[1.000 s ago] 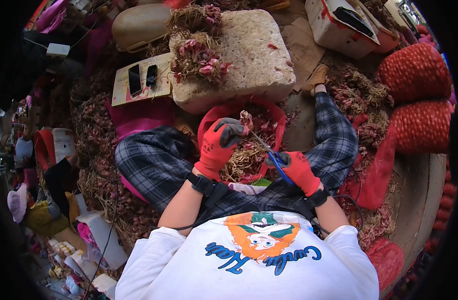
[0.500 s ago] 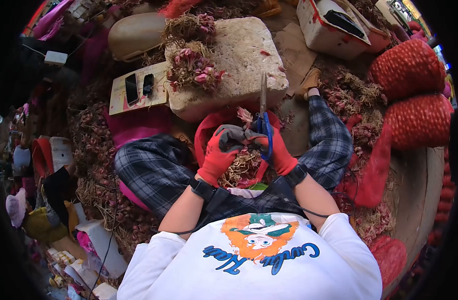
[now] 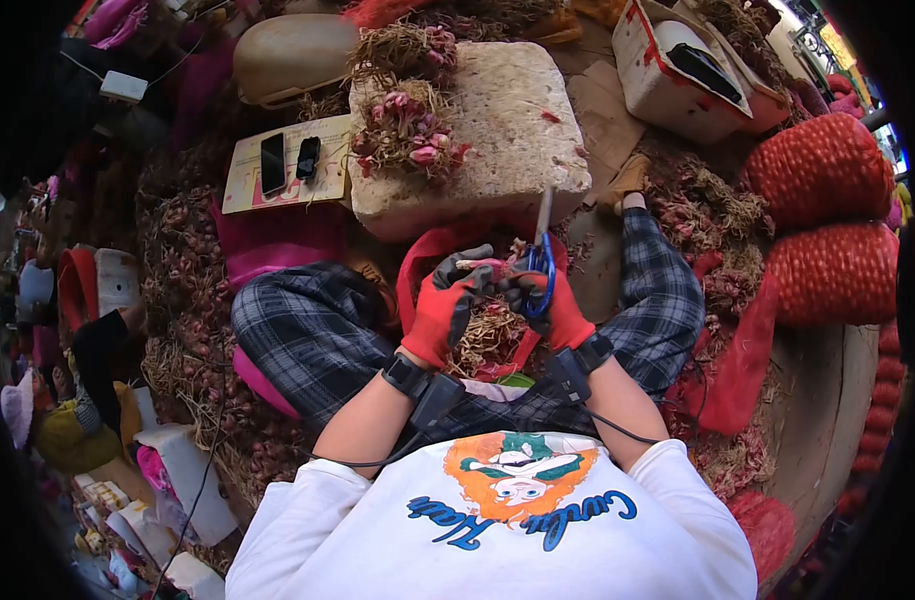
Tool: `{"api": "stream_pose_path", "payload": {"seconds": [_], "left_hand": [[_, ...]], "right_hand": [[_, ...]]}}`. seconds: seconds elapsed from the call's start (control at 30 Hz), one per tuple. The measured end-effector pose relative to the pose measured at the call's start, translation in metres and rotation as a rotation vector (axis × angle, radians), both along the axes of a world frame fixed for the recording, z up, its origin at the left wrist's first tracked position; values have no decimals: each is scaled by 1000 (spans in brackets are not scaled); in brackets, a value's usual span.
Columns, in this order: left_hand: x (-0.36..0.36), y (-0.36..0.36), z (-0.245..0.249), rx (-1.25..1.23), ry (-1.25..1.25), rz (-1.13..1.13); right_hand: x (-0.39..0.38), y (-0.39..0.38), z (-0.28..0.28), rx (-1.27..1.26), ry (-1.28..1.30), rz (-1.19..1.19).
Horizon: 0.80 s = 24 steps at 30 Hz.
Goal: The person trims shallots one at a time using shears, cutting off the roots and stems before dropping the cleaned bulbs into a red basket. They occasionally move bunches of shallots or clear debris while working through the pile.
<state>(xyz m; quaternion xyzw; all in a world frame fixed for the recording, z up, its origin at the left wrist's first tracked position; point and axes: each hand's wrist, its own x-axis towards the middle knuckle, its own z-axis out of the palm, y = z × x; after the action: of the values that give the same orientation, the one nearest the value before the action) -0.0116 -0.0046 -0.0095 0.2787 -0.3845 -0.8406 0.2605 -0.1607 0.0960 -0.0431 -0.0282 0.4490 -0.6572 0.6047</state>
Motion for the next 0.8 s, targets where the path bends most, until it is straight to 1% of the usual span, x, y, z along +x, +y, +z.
{"api": "stream_pose_path", "payload": {"seconds": [0.03, 0.07, 0.1, 0.2, 0.23, 0.33, 0.37, 0.47, 0.5, 0.57, 0.6, 0.67, 0.8], "left_hand": [[2, -6, -11, -24, -23, 18], [3, -11, -11, -47, -46, 37], [5, -13, -9, -27, -74, 48], [6, -12, -11, 1, -78, 132], [6, -11, -12, -7, -73, 166], [3, -10, -13, -28, -62, 226], [2, -11, -12, -28, -66, 225], [3, -10, -12, -74, -95, 219], [3, -9, -12, -99, -109, 215], [7, -12, -16, -96, -17, 200], [8, -14, -17, -96, 29, 191], [8, -14, -7, -213, 16, 195], [6, -15, -5, -416, -57, 208]], "right_hand": [[-4, 7, 1, 22, 148, 115], [-4, 11, 6, 43, 295, 232], [-3, 12, 11, 177, 453, 296], [5, 19, 12, 39, 1089, 117], [2, 26, 18, 88, 1077, 175], [14, 34, 42, 191, 1309, 297], [18, 36, 43, 182, 1369, 255], [21, 38, 36, 243, 1406, 304], [20, 38, 33, 262, 1320, 344], [16, 38, 31, 298, 1150, 422], [14, 39, 34, 268, 1107, 438], [9, 39, 48, 209, 1023, 464], [5, 45, 58, 138, 1245, 364]]}}
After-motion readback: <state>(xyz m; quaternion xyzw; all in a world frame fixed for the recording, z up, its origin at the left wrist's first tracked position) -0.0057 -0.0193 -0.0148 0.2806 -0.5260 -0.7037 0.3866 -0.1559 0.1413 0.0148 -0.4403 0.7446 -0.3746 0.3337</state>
